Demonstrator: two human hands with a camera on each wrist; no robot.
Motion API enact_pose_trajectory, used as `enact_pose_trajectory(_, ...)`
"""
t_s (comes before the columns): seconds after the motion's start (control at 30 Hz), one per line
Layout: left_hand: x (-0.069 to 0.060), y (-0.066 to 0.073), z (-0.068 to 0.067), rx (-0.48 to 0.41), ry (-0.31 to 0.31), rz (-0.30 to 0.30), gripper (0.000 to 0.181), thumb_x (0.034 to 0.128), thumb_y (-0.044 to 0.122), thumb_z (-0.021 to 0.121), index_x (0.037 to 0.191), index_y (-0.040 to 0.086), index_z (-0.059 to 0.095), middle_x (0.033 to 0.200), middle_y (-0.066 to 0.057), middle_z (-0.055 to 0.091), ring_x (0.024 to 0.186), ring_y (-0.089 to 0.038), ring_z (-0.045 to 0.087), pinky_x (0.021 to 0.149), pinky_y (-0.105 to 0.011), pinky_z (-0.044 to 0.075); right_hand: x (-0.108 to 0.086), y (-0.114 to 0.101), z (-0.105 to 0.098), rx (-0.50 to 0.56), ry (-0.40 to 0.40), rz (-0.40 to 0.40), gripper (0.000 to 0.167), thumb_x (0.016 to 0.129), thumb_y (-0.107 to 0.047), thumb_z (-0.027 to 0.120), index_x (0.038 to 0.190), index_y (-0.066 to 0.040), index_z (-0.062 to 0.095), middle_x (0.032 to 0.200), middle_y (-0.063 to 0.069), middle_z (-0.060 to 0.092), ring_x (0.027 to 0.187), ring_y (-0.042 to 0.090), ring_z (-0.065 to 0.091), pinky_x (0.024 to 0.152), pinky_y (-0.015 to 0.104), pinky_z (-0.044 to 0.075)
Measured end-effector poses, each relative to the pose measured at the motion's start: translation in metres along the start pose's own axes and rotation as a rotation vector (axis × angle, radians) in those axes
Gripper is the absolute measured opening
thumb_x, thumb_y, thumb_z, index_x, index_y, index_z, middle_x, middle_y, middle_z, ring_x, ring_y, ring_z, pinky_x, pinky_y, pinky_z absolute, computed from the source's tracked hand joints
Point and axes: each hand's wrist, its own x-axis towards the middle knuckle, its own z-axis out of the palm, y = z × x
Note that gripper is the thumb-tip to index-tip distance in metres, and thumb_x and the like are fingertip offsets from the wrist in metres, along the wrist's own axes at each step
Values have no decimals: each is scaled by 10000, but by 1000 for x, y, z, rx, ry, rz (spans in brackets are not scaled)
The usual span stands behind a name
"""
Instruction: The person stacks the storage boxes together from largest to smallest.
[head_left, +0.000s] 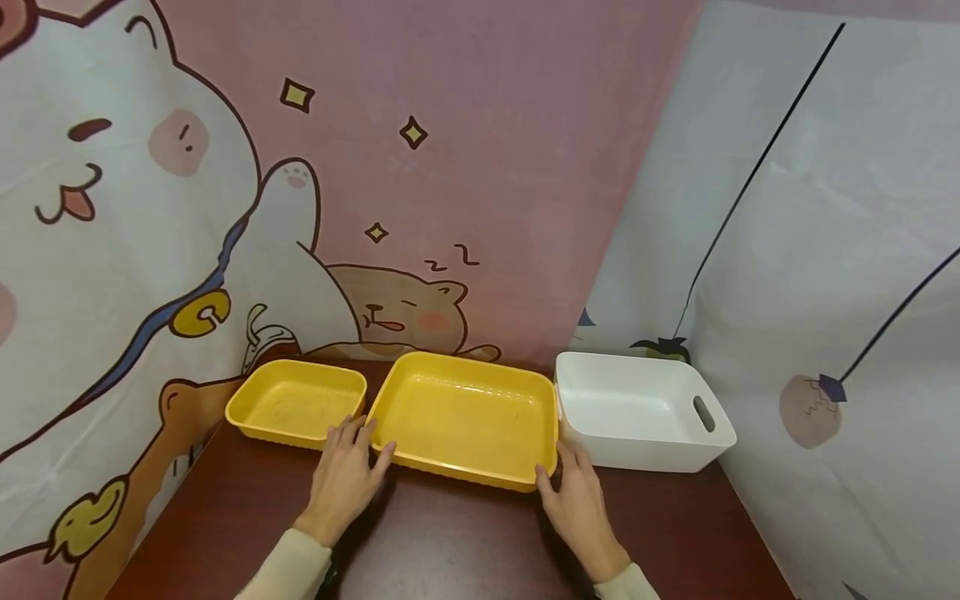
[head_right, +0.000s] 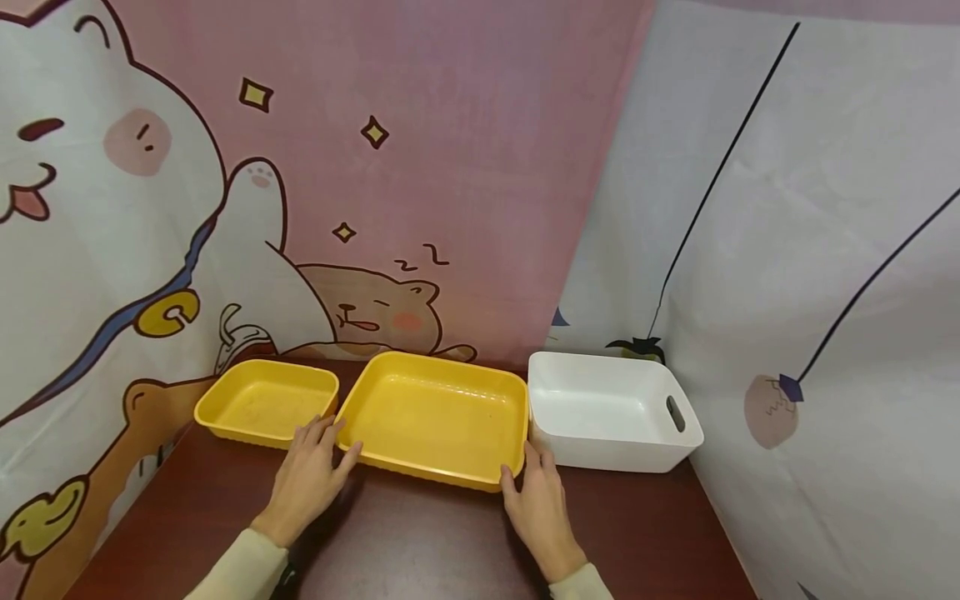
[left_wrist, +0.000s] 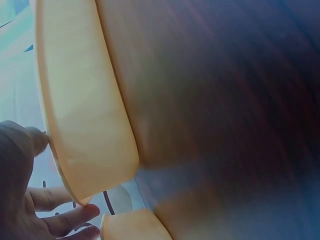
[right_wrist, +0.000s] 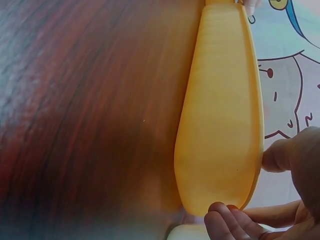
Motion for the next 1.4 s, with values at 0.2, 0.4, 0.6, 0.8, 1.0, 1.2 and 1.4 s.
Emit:
enact_pose_trajectory(0.2, 0, 2, 3, -45, 49, 24, 599, 1099, 275, 824, 1518, -129, 682, 1521, -382, 682, 1479, -596, 636, 1306, -750, 455, 3, -2, -2, 32, -35, 34, 581, 1006, -137, 887, 1481, 140, 701, 1163, 220, 718, 884, 195, 668, 772, 328, 588)
enact_pose_trajectory(0.4, 0, 4, 3, -144, -2, -36, 648, 1107, 220, 812, 1599, -145, 599, 1638, -399, 587, 1462, -584, 662, 1213, -702, 560, 6, -2, -3, 74, -60, 55, 593, 1000, -115, 886, 1494, 146, 687, 1092, 180, 698, 866, 171, 666, 742, 249, 555)
enact_pose_trajectory(0.6, 2, 4, 5, -254, -20, -100, 670, 1109, 170, 799, 1634, -159, 545, 1676, -401, 555, 1484, -581, 651, 1183, -680, 591, 8, -1, -3, 87, -53, 58, 576, 990, -97, 888, 1485, 131, 702, 1074, 157, 718, 875, 151, 682, 761, 247, 595)
enact_pose_trajectory(0.8, 1, -2, 10, -327, 71, -71, 618, 1105, 181, 786, 1574, -173, 596, 1582, -418, 616, 1430, -600, 664, 1176, -683, 593, 9, -1, -4, 88, -26, 30, 567, 961, -76, 897, 1449, 150, 718, 1015, 143, 719, 832, 140, 685, 741, 248, 596)
enact_pose_trajectory(1.0, 0, 4, -2, -337, 54, -106, 561, 1093, 102, 795, 1553, -168, 620, 1535, -410, 653, 1335, -565, 720, 1109, -694, 617, 11, 0, -6, 86, -53, 58, 581, 968, -84, 882, 1483, 127, 714, 1026, 147, 717, 835, 156, 680, 754, 242, 566)
enact_pose_trajectory(1.2, 0, 8, -8, -316, 13, -172, 531, 1096, 53, 782, 1567, -141, 630, 1437, -351, 708, 1120, -422, 757, 1005, -580, 656, 11, 0, -8, 82, -67, 79, 576, 972, -96, 876, 1485, 116, 722, 1034, 139, 718, 847, 146, 669, 763, 245, 563)
enact_pose_trajectory(1.4, -1, 6, -13, -309, -7, -220, 540, 1085, 32, 782, 1584, -110, 634, 1331, -312, 734, 1053, -368, 726, 936, -536, 633, 10, 3, -7, 84, -67, 91, 574, 968, -108, 875, 1478, 113, 731, 1058, 144, 720, 852, 148, 678, 773, 247, 571)
